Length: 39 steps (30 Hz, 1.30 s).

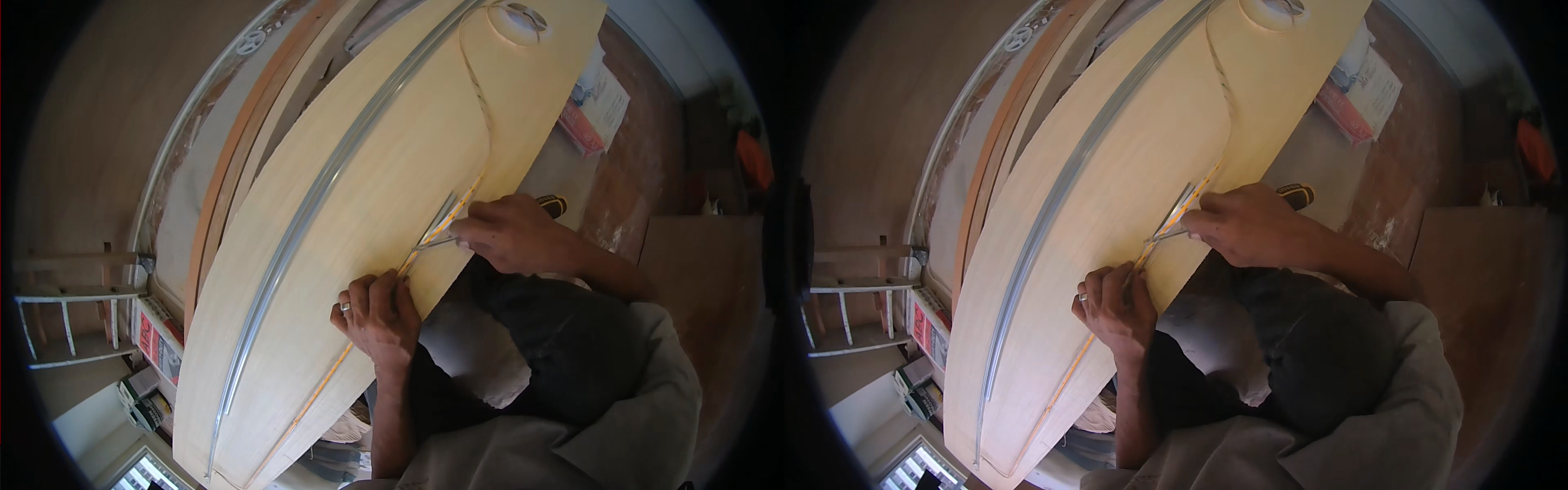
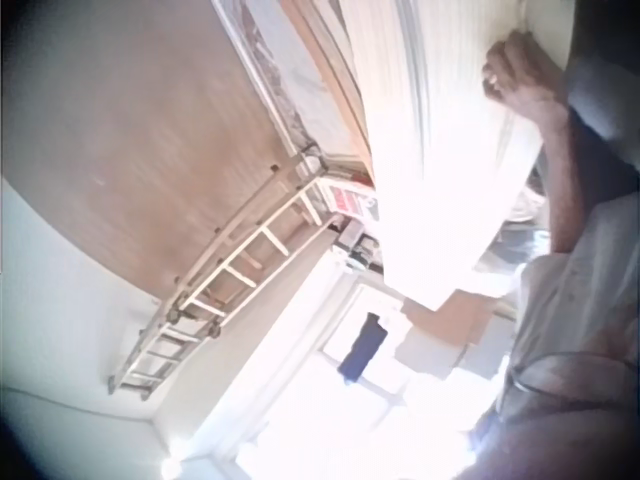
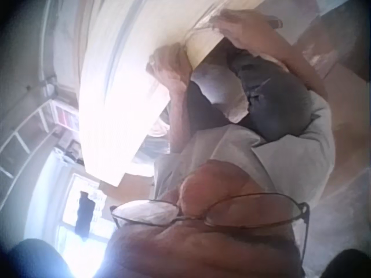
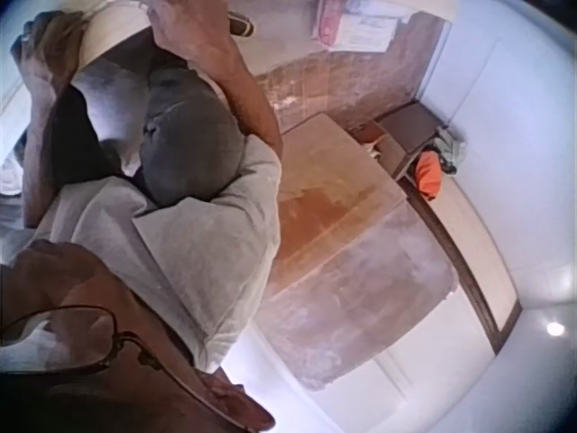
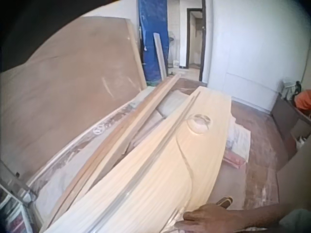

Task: The person installs LED light strips along the edge of a large wooden panel. They use a screwdriver to press the strip into a groove and smooth it with their fingers. The task is performed continuously along the panel's length.

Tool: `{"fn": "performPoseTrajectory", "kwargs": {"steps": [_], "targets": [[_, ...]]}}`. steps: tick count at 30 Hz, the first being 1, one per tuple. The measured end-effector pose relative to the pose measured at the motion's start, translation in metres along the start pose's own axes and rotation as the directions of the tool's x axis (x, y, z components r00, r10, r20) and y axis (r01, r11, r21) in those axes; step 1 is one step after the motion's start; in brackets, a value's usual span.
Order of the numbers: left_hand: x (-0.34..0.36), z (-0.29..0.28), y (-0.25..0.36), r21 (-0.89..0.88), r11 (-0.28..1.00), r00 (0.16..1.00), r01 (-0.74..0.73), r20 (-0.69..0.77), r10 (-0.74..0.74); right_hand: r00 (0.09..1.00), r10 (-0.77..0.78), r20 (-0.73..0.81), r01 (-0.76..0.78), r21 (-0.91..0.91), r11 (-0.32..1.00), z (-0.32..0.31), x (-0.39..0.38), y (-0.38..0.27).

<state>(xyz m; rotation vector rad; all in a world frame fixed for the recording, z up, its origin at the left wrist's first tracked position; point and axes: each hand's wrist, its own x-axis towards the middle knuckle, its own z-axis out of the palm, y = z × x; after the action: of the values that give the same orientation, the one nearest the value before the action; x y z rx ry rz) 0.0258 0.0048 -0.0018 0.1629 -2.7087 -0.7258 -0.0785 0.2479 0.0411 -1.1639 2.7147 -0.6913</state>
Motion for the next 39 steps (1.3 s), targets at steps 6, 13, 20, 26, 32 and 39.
{"fn": "performPoseTrajectory", "kwargs": {"steps": [6, 13, 20, 26, 32, 39], "targets": [[0.0, -0.003, 0.005, 0.041, 0.999, 0.999, 0.024, 0.027, -0.025, 0.932, 0.35, 0.093, -0.361, 0.156, 0.919, 0.006, 0.014, -0.019], [-0.001, 0.001, 0.002, 0.075, 0.997, 1.0, -0.002, 0.008, 0.002, 0.874, 0.438, 0.212, -0.448, 0.699, 0.556, 0.004, 0.042, -0.02], [-0.001, 0.004, 0.005, 0.084, 0.996, 1.0, -0.023, -0.015, 0.024, 0.912, 0.41, -0.011, -0.312, 0.629, 0.712, 0.019, 0.051, -0.024], [-0.001, 0.006, 0.005, 0.095, 0.995, 0.998, -0.043, -0.036, 0.047, 0.892, 0.439, -0.107, -0.345, 0.465, 0.815, 0.019, 0.045, -0.017], [0.001, 0.001, 0.008, 0.087, 0.994, 0.998, -0.06, 0.006, 0.06, 0.896, 0.423, -0.132, -0.327, 0.446, 0.833, 0.027, 0.038, -0.011], [0.082, -0.025, 0.003, -0.365, 0.929, 0.897, -0.064, 0.387, 0.214, 0.887, 0.443, -0.129, -0.303, 0.563, 0.769, 0.034, 0.037, -0.004]]}}
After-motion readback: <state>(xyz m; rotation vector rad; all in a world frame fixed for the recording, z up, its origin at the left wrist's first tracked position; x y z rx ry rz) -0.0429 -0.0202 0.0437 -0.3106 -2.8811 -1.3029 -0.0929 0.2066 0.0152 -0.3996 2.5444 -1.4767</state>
